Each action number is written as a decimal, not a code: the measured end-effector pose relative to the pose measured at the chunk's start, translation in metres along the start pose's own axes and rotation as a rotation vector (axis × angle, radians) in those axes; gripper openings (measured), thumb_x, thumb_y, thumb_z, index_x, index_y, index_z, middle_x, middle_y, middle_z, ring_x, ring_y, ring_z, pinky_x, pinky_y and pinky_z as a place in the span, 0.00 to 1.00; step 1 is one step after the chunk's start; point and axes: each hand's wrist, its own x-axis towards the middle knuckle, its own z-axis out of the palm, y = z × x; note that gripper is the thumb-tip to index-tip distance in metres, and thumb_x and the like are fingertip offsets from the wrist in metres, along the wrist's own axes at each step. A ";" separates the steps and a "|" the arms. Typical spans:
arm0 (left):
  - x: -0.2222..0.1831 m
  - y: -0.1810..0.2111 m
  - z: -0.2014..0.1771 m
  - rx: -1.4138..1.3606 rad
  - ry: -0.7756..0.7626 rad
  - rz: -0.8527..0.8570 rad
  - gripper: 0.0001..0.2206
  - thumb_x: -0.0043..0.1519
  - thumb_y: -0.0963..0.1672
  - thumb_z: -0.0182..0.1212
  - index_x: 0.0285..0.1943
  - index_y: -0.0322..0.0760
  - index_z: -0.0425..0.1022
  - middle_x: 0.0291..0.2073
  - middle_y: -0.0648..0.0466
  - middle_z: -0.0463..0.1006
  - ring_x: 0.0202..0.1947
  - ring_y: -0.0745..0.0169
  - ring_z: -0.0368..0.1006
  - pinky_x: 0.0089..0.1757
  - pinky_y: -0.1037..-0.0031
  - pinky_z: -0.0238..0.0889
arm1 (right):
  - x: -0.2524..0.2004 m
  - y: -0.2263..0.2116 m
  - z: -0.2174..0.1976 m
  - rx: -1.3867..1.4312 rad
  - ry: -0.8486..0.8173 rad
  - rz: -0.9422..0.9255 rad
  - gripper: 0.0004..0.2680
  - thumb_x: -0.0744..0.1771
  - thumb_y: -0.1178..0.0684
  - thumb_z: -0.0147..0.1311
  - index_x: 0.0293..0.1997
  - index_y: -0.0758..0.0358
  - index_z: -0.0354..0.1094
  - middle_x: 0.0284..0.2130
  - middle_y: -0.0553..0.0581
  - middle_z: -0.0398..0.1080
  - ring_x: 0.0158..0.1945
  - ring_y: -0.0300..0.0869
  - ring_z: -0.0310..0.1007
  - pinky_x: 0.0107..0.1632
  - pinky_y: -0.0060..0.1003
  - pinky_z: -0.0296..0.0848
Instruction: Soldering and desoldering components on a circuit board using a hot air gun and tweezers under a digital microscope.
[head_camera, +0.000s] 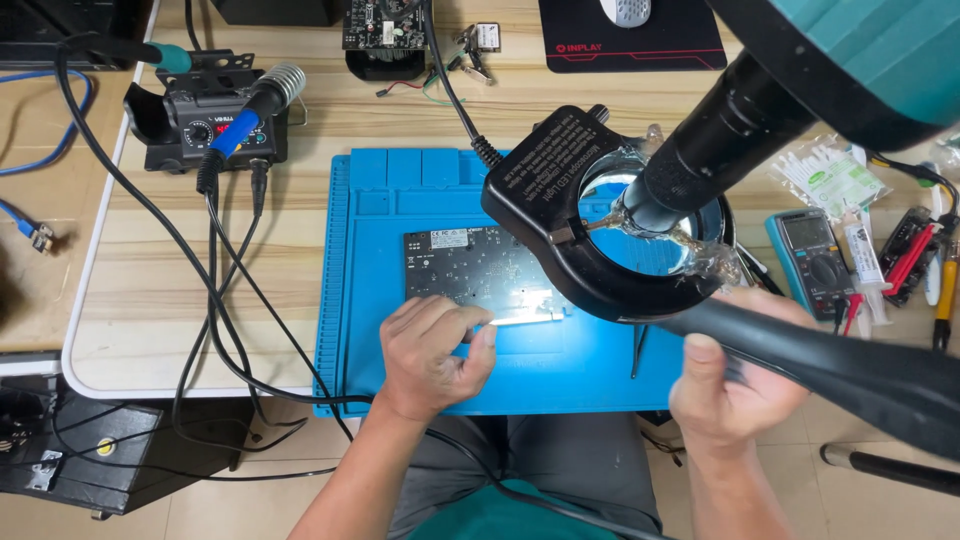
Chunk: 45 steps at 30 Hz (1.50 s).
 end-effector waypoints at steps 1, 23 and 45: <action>0.000 0.001 0.001 0.000 -0.004 0.004 0.11 0.69 0.45 0.59 0.35 0.40 0.82 0.22 0.58 0.75 0.21 0.61 0.68 0.27 0.70 0.57 | 0.000 -0.001 -0.001 -0.019 0.069 -0.018 0.19 0.73 0.44 0.54 0.59 0.76 0.58 0.44 0.73 0.72 0.46 0.56 0.75 0.56 0.49 0.76; -0.023 0.092 0.146 0.068 -0.642 0.368 0.04 0.65 0.40 0.63 0.38 0.42 0.79 0.38 0.50 0.71 0.40 0.48 0.67 0.34 0.61 0.60 | 0.000 -0.001 -0.049 -0.241 0.146 -0.255 0.16 0.77 0.50 0.48 0.66 0.73 0.48 0.50 0.86 0.68 0.51 0.72 0.76 0.54 0.57 0.77; -0.002 0.101 0.010 -0.563 -0.509 -0.142 0.08 0.78 0.36 0.47 0.58 0.34 0.73 0.51 0.44 0.77 0.49 0.42 0.74 0.50 0.56 0.67 | 0.002 0.003 -0.038 -0.197 0.111 -0.223 0.17 0.77 0.47 0.47 0.67 0.71 0.47 0.52 0.83 0.64 0.52 0.72 0.76 0.60 0.61 0.79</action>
